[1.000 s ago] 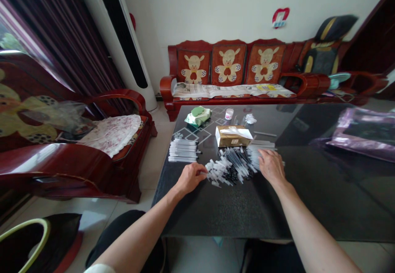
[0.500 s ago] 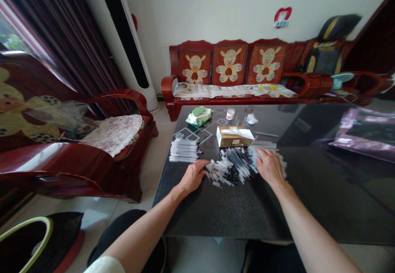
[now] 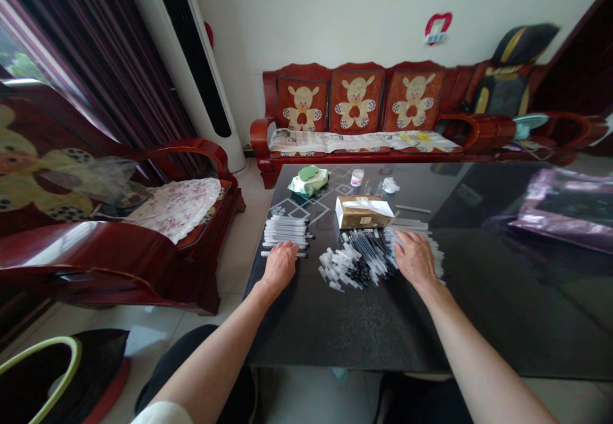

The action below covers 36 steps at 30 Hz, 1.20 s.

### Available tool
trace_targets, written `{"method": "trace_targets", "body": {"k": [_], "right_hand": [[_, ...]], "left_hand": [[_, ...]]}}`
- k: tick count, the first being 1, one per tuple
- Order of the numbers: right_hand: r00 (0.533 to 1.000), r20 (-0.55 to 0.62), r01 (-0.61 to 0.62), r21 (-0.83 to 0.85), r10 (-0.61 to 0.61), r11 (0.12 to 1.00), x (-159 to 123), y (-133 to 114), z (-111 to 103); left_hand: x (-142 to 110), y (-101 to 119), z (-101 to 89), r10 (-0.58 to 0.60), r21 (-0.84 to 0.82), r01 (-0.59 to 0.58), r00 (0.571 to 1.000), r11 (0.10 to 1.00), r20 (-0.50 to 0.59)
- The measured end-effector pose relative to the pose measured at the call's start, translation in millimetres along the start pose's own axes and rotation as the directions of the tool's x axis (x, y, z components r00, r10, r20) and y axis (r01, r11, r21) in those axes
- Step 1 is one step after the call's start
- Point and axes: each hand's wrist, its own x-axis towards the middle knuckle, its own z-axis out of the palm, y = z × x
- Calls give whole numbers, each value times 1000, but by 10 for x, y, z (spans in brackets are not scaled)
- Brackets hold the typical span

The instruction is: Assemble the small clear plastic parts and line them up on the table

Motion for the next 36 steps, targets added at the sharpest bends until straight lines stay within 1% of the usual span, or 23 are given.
{"method": "trace_targets", "body": {"k": [4,6,8,10,11,12,13,14,16,17,18,19,21,23,24,26,28,29,30,31,32,34,36], "right_hand": [[998,-59,18,75,-14,997,-2,-184,-33],[997,-69,33,151,-23,988,-11,-331,-53],[999,-47,21,267,-9,964,-28,-500,-77],[999,33,-45,421,34,906,-54,-676,-104],[993,107,-95,504,48,859,-69,-762,-117],[977,207,-160,580,45,799,-87,-845,-129],[947,319,-235,646,23,727,-105,-922,-137],[902,431,-318,693,-18,647,-123,-992,-143],[788,605,-483,723,-114,495,-161,-1109,-143],[735,660,-551,714,-153,433,-178,-1154,-140],[692,699,-605,698,-181,384,-193,-1189,-137],[662,723,-643,683,-197,346,-205,-1214,-135],[623,752,-694,659,-215,291,-221,-1240,-137],[613,763,-723,646,-206,243,-223,-1243,-147],[615,765,-734,644,-190,217,-221,-1238,-153],[631,763,-745,646,-140,164,-214,-1226,-165],[653,753,-742,658,-88,128,-208,-1216,-177],[663,746,-737,665,-68,116,-206,-1214,-183],[672,739,-732,673,-50,109,-207,-1216,-189],[679,733,-727,679,-39,103,-209,-1221,-194],[683,730,-724,683,-35,99,-213,-1229,-199],[684,728,-722,685,-44,97,-227,-1252,-205],[679,729,-721,684,-82,112,-245,-1279,-204]], "left_hand": [[7,1,10,2,-1,-2,999,1000,37],[-2,27,0,16,-21,-15,999,1000,39],[-26,90,-29,58,-53,-57,998,997,21],[-61,186,-75,130,-94,-131,991,987,-20],[-81,242,-101,171,-113,-175,984,978,-48],[-102,298,-127,214,-129,-223,974,966,-76],[-123,352,-151,255,-141,-268,961,953,-103],[-142,401,-172,293,-145,-310,948,940,-127],[-174,476,-201,356,-140,-378,920,915,-162],[-186,502,-209,379,-137,-404,909,905,-175],[-196,521,-213,399,-135,-425,899,895,-184],[-203,534,-215,415,-137,-442,890,886,-188],[-212,547,-219,438,-152,-468,877,870,-196],[-216,544,-232,420,-195,-465,877,863,-234],[-215,536,-242,377,-233,-443,884,866,-276],[-210,507,-263,220,-348,-356,901,868,-373],[-198,466,-270,19,-492,-243,908,836,-418],[-189,446,-263,-73,-569,-192,909,800,-410],[-179,430,-249,-149,-651,-145,915,746,-374],[-168,420,-228,-203,-734,-100,928,672,-312],[-157,419,-201,-233,-814,-55,945,578,-229],[-139,440,-138,-208,-940,42,978,339,-31],[-127,481,-81,-140,-986,136,983,99,122]]}}
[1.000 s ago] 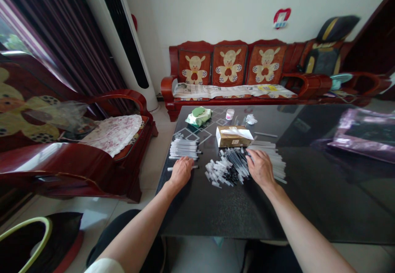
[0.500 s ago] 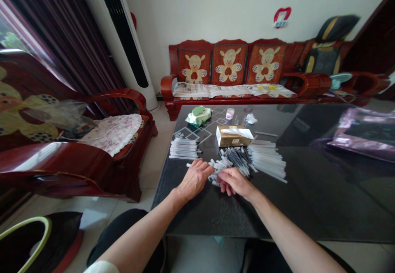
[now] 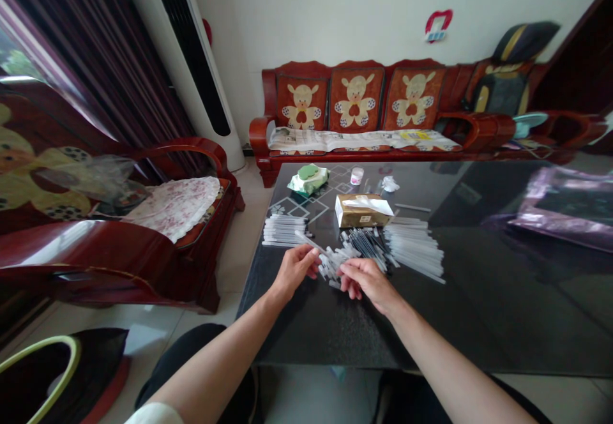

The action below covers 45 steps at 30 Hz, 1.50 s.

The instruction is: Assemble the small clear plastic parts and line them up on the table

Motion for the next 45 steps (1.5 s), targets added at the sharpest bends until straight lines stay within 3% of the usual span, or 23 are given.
{"method": "trace_targets", "body": {"k": [3,7,19,31,40,45], "right_hand": [[998,64,-17,-2,17,1000,-4,15,36],[993,103,-60,73,53,995,-1,6,57],[991,134,-42,111,27,993,-19,-1,62],[1000,-4,-2,71,3,997,13,5,40],[995,103,-24,60,18,998,-14,-14,53],[1000,26,8,58,-10,998,10,6,21]], "left_hand": [[6,-38,54,-72,-208,78,997,975,40],[18,-46,44,-69,-291,81,996,953,50],[10,-47,48,-88,-329,102,995,939,56],[0,-24,63,-109,-310,114,993,944,33],[15,-48,37,-76,-317,89,996,944,55],[12,-33,51,-82,-306,95,995,947,58]]}}
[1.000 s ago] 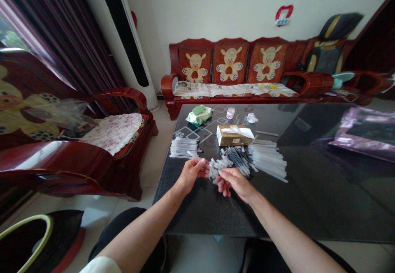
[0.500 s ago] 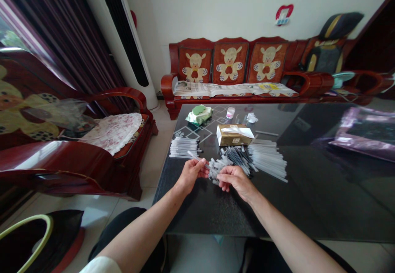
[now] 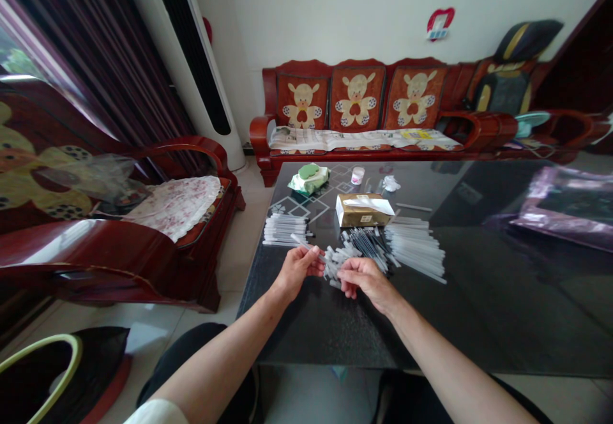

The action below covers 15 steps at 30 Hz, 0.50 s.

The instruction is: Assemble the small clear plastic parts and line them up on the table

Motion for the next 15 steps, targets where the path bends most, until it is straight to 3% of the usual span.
{"method": "trace_targets", "body": {"k": [9,15], "right_hand": [[996,79,-35,-9,36,999,-5,5,16],[1000,4,-13,-19,13,1000,21,40,-19]], "left_hand": [[7,-9,-9,5,-4,-5,1000,1000,2],[6,-15,-1,-1,3,1,1000,1000,9]]}}
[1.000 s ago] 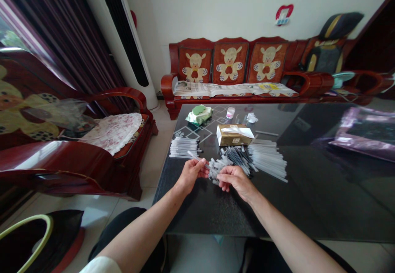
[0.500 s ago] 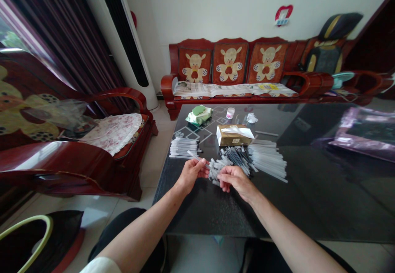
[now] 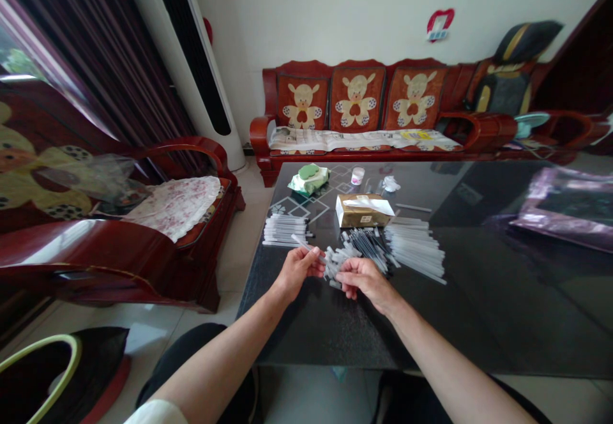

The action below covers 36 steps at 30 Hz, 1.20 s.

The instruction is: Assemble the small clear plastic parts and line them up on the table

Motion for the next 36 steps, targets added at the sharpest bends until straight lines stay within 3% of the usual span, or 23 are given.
{"method": "trace_targets", "body": {"k": [6,12,18,24,36], "right_hand": [[997,61,-37,2,36,999,-23,-47,22],[1000,11,-18,-9,18,1000,-23,-51,4],[996,74,-51,-4,51,999,-27,-59,17],[999,15,-42,-11,42,999,-15,-39,-6],[996,81,-40,-49,44,998,-42,-81,-69]], "left_hand": [[10,12,-21,-1,-10,1,1000,1000,-13],[-5,26,-1,0,7,0,1000,1000,-17],[4,11,-4,0,5,0,1000,1000,-16],[14,-5,-21,9,11,-8,1000,1000,-5],[63,30,-84,-14,-20,13,997,1000,-72]]}}
